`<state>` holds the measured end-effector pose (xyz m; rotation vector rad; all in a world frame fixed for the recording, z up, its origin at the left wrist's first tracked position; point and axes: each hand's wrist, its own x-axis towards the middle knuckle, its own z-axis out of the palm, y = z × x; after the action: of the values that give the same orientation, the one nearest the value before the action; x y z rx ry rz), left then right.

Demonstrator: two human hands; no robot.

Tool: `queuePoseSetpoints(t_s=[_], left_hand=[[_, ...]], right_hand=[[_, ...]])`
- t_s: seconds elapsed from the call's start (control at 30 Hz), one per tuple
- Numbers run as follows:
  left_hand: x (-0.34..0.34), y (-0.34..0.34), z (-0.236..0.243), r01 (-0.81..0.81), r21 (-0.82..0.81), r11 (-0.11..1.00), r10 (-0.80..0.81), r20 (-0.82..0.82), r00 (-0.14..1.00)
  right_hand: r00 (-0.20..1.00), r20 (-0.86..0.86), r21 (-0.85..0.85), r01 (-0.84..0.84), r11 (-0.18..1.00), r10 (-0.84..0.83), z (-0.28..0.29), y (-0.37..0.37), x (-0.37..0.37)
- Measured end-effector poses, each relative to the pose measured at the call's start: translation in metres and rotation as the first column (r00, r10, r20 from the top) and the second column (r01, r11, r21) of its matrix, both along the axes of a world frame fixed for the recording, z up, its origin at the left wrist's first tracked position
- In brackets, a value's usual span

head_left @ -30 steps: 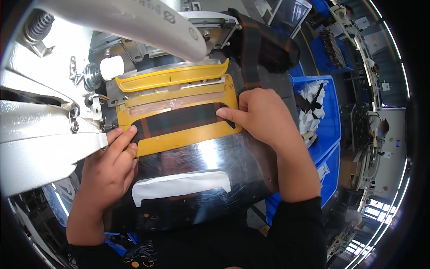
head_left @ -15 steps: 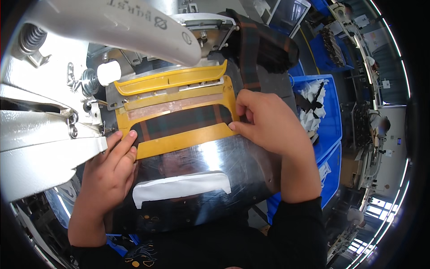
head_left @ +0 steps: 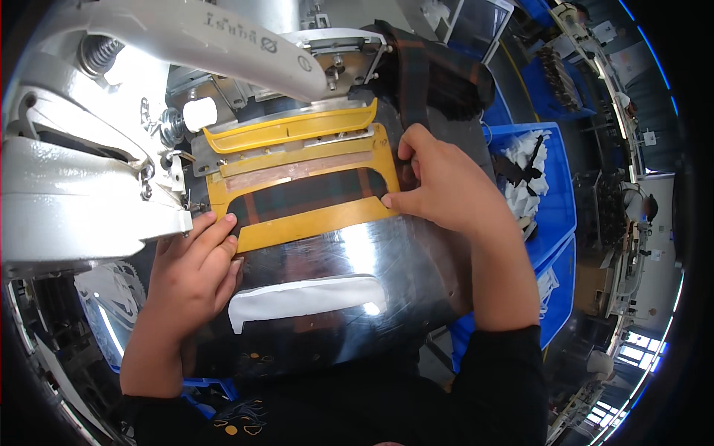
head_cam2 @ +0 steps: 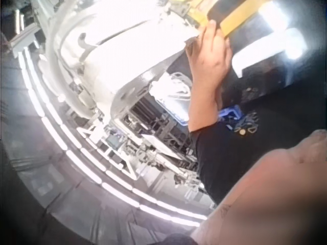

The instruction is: Sewing fabric components using an industrial sewing machine with a jig.

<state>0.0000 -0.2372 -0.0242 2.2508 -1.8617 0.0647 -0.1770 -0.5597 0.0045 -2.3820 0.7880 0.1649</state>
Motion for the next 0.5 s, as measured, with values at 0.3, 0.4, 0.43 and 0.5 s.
queuePoseSetpoints(t_s=[0.3,0.4,0.43,0.5], left_hand=[[-0.040,-0.066,0.031,0.077,-0.154,0.985,-0.107,-0.203,0.973],[-0.028,-0.105,0.020,-0.015,-0.201,0.979,0.003,-0.060,0.998],[-0.021,-0.113,0.011,-0.079,-0.160,0.984,0.082,0.010,0.997],[-0.017,-0.113,0.011,-0.140,-0.123,0.982,0.152,0.094,0.984]], right_hand=[[0.999,-0.017,-0.019,-0.046,0.999,0.046,-0.002,-0.004,0.001],[0.997,-0.064,0.014,-0.031,0.999,0.032,-0.002,-0.007,0.001],[0.998,-0.044,0.010,-0.049,0.999,0.049,-0.006,-0.008,0.001],[0.998,-0.012,0.009,-0.061,0.998,0.061,-0.005,-0.009,0.002]])
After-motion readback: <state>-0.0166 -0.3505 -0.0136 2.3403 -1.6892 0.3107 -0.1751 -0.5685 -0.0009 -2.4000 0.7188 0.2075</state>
